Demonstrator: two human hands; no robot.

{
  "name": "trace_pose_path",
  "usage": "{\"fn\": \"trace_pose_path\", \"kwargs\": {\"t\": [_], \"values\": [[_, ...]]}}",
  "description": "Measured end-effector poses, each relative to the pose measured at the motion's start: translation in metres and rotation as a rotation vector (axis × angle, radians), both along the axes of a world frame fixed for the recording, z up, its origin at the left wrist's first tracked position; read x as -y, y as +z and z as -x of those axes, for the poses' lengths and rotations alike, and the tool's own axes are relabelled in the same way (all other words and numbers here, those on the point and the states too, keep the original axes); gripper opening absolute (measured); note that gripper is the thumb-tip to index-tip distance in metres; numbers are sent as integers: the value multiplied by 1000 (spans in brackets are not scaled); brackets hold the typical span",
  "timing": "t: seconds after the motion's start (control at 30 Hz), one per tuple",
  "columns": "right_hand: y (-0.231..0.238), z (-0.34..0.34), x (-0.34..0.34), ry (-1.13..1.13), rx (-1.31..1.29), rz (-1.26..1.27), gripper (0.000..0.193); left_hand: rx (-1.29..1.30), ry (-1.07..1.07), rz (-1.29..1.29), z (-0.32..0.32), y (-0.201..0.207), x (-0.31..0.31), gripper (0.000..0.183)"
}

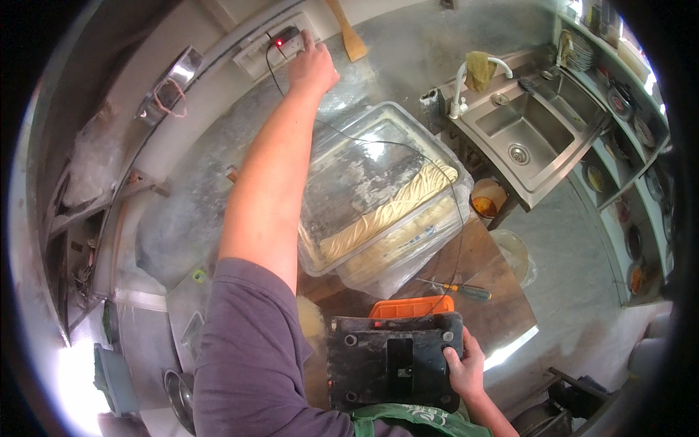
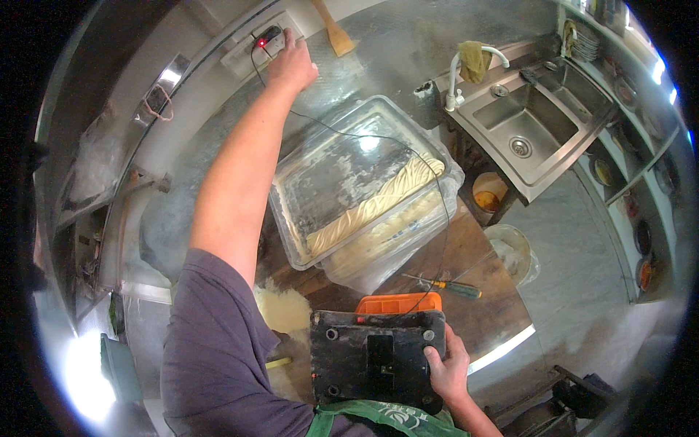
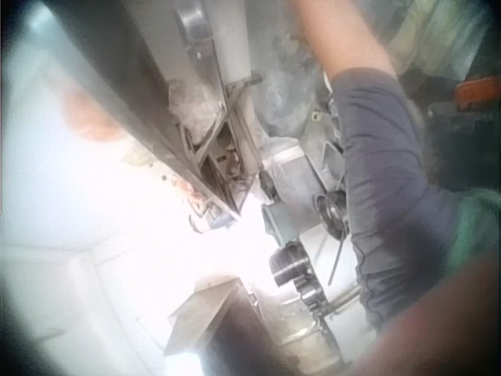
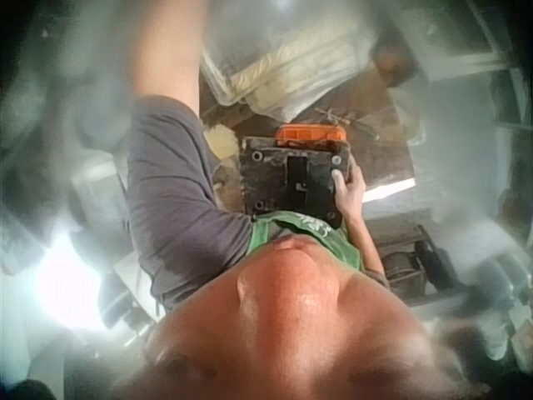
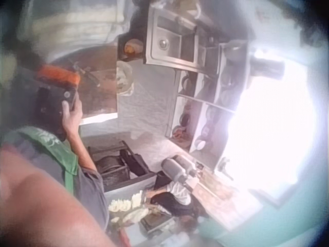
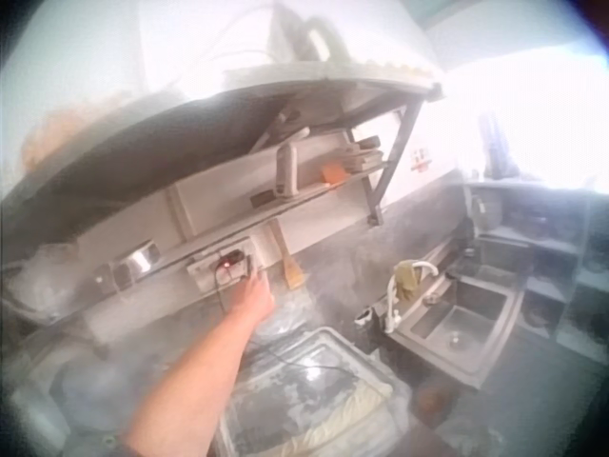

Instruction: The person disassembles an orange digital scale by removing screws and opening the casing, then reassembles it and plugs it into a wall outlet. The person uses a screwdriver to remove and insert screws, handles the scale's lid and base, and connects the power cord.

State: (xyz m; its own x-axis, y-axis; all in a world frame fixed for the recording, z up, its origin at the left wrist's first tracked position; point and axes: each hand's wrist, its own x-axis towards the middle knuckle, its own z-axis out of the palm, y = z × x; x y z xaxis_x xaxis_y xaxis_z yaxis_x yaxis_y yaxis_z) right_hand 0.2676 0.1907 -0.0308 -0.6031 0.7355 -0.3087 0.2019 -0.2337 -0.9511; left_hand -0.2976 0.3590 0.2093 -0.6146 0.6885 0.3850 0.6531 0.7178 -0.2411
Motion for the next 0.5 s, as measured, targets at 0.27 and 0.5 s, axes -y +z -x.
{"fn": "trace_pose_path", "kwargs": {"t": [0.27, 0.5], "values": [[-1, 1, -1, -3, 11, 12, 62, -10, 51, 129, 1, -5, 1, 61], [0, -1, -2, 13, 55, -10, 60, -36, -26, 57, 1, -11, 3, 48]]}}
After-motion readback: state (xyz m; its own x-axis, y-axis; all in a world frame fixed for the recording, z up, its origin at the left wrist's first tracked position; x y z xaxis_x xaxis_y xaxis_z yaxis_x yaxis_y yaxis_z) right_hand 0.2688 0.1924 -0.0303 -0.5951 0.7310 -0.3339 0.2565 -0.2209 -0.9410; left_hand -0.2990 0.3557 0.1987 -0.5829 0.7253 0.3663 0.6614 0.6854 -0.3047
